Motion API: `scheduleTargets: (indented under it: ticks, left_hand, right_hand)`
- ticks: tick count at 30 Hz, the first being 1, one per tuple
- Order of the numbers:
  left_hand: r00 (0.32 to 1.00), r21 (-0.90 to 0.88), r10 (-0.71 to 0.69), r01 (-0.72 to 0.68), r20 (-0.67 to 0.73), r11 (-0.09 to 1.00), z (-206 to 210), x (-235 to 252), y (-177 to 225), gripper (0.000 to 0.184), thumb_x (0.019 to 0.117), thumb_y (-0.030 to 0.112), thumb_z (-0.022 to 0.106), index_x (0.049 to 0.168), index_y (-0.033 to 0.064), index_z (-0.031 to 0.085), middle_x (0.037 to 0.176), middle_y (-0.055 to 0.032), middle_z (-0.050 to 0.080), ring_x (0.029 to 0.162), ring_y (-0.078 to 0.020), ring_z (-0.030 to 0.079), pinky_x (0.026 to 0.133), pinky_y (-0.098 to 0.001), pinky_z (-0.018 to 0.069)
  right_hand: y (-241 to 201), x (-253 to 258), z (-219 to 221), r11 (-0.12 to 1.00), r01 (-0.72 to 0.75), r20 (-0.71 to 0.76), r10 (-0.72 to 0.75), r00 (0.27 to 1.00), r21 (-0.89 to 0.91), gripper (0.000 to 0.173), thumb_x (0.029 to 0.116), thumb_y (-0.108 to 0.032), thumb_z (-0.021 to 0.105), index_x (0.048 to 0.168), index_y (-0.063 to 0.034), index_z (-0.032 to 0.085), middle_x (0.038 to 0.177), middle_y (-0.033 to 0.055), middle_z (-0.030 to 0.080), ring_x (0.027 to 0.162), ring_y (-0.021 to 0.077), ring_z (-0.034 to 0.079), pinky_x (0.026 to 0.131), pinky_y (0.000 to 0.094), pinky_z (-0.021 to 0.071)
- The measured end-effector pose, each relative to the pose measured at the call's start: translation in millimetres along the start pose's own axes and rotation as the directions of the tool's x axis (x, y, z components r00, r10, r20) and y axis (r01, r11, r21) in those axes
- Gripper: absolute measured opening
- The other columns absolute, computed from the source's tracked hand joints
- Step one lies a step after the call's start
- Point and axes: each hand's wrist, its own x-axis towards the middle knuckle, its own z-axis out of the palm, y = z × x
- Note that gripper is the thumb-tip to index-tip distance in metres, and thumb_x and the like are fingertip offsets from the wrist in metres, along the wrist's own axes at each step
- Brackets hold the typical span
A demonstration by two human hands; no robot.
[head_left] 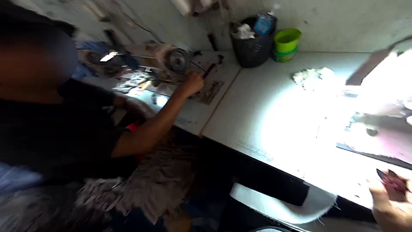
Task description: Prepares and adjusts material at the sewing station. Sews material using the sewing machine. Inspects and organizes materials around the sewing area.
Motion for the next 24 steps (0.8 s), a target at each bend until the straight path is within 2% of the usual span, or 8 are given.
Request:
scheduleTargets:
  ticks: [1,3,6,10,12,15,20,24]
  left_hand:
    - [0.995,0.082,0.026,-0.034,0.094,0.996,1.3,4.5,2.8,0.083,0.0958,0.027,0.069,0.159,-0.0043,0.026,0.167,-0.0291,0.016,0.153,-0.0505,0.019,0.118,-0.0658,0.0279]
    - [0.965,0.088,0.188,-0.206,0.184,0.975,-9.9,-4.0,8.1,0.078,0.0970,0.026,0.067,0.160,0.0009,0.028,0.163,-0.0293,0.029,0.148,-0.0504,0.033,0.113,-0.0676,0.0352]
    - [0.836,-0.080,0.529,-0.543,-0.146,0.836,-65.7,-40.7,42.3,0.031,0.1006,0.020,0.062,0.119,-0.0028,0.071,0.116,-0.0296,0.069,0.111,-0.0507,0.065,0.094,-0.0724,0.0473]
    - [0.107,0.187,0.763,-0.939,-0.638,0.288,-117.1,-89.9,136.2,0.048,0.0943,0.047,0.063,0.064,0.0092,0.059,0.071,-0.0058,0.060,0.069,-0.0240,0.062,0.060,-0.0443,0.0514]
    - [-0.047,0.225,0.750,-0.965,-0.660,0.137,-127.0,-114.3,185.2,0.043,0.0954,0.045,0.063,0.069,0.0108,0.062,0.071,-0.0027,0.059,0.070,-0.0192,0.061,0.061,-0.0382,0.0509]
    - [-0.085,0.247,0.762,-0.964,-0.642,0.101,-127.7,-142.8,230.5,0.026,0.0933,0.035,0.068,0.092,0.0106,0.075,0.085,-0.0041,0.071,0.081,-0.0208,0.069,0.069,-0.0405,0.0568]
    - [0.047,0.034,0.787,-0.996,-0.616,0.086,-93.0,-155.1,240.7,0.028,0.0923,0.037,0.067,0.079,0.0130,0.072,0.065,0.0027,0.063,0.058,-0.0103,0.062,0.053,-0.0327,0.0523]
    - [-0.043,-0.173,0.671,-0.952,-0.740,-0.252,-66.0,-156.7,231.2,0.019,0.0938,0.008,0.059,0.103,-0.0002,0.073,0.083,-0.0041,0.073,0.067,-0.0044,0.068,0.062,-0.0209,0.0598]
  right_hand:
    - [-3.1,4.9,2.7,1.000,-0.005,-0.011,0.005,1.000,-0.028,0.048,0.0983,-0.027,0.056,0.115,0.0179,0.055,0.097,0.0265,0.064,0.088,0.0144,0.062,0.081,0.0243,0.0505]
    - [-7.3,8.0,1.0,0.993,-0.036,0.017,0.038,0.999,-0.113,0.040,0.0916,-0.018,0.055,0.117,0.0128,0.057,0.092,0.0241,0.065,0.080,0.0192,0.063,0.072,0.0298,0.0526]
    - [-12.1,23.3,-2.7,0.973,-0.154,0.110,0.174,0.979,-0.170,0.039,0.0828,-0.011,0.059,0.119,0.0023,0.063,0.090,0.0170,0.067,0.076,0.0246,0.064,0.067,0.0434,0.0523]
    - [-22.2,32.7,-7.9,0.967,-0.217,0.115,0.233,0.966,-0.134,0.014,0.0863,-0.013,0.065,0.098,-0.0094,0.071,0.076,0.0006,0.064,0.063,0.0090,0.056,0.058,0.0317,0.0477]
    - [-28.2,31.9,-1.9,0.967,-0.224,0.156,0.241,0.958,-0.122,0.017,0.0844,-0.014,0.066,0.099,-0.0110,0.074,0.077,-0.0005,0.066,0.066,0.0087,0.058,0.061,0.0330,0.0496]
    - [-31.0,35.7,-5.5,0.948,-0.257,0.246,0.299,0.922,-0.189,0.028,0.0872,-0.017,0.067,0.115,-0.0120,0.068,0.089,0.0027,0.066,0.079,0.0166,0.063,0.069,0.0437,0.0523]
    - [10.2,39.7,-46.2,0.843,-0.370,0.021,0.410,0.912,-0.391,0.034,0.0959,-0.009,0.063,0.127,0.0023,0.059,0.107,0.0275,0.066,0.093,0.0436,0.067,0.080,0.0643,0.0528]
    - [47.5,52.9,-70.3,0.716,-0.450,-0.109,0.470,0.876,-0.534,0.037,0.1014,-0.012,0.059,0.130,0.0102,0.058,0.131,0.0377,0.055,0.119,0.0546,0.058,0.099,0.0699,0.0444]
